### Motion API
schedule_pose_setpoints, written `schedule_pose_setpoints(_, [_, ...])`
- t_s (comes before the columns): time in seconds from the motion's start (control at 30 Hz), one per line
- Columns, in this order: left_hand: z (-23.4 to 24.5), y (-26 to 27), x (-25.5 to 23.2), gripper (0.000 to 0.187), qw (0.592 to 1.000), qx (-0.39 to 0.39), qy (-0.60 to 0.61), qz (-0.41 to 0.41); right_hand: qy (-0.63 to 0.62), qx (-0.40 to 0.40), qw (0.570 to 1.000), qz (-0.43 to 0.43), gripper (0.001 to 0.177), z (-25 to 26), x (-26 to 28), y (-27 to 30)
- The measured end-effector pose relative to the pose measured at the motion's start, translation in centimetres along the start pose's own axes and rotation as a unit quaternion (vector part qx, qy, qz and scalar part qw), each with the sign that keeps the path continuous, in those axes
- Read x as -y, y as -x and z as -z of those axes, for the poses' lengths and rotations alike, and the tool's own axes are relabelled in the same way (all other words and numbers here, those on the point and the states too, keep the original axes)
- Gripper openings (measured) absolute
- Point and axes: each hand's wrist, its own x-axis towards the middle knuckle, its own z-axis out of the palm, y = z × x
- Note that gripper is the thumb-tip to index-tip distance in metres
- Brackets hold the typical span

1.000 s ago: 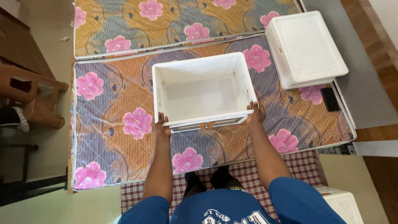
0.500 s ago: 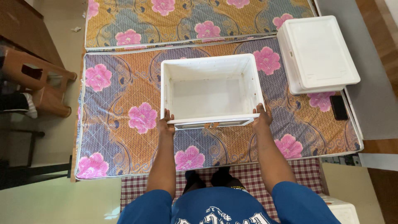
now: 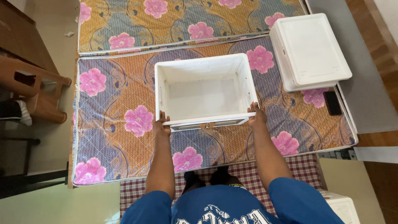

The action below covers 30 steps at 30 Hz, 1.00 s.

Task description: The person assembles a white plastic storage box by hand. They remove the lid, separate the frame from the base, then reassemble the frame and base, and finally place the lid back on top.

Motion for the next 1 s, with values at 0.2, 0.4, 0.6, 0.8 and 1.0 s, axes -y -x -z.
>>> schedule_pose_setpoints(0.2, [-0.3,-0.1,-0.1,0.085,0.999,-0.032,-0.026,-0.01,-0.016,0.003,1.0,-0.007,0.04,0.2,-0.2,-0.3])
schedule_pose_setpoints(0.4, [-0.6,-0.4,-0.3,0.086,0.999,-0.043,-0.026,-0.013,-0.053,0.042,0.998,-0.018,0.046,0.0,0.0,-0.9])
schedule_pose_setpoints(0.6, [0.0,-0.4,-0.3,0.085,0.998,-0.039,-0.048,-0.019,-0.105,0.082,0.991,-0.002,0.051,0.3,-0.6,-1.3])
schedule_pose_setpoints(0.8, [0.7,-0.5,0.2,0.085,0.997,-0.032,-0.058,-0.028,-0.101,0.115,0.988,-0.003,0.069,1.3,-0.7,-1.6])
schedule_pose_setpoints(1.0, [0.3,-0.7,-0.1,0.085,0.997,-0.028,-0.06,-0.034,-0.094,0.067,0.993,-0.019,0.078,0.4,-0.7,-2.2])
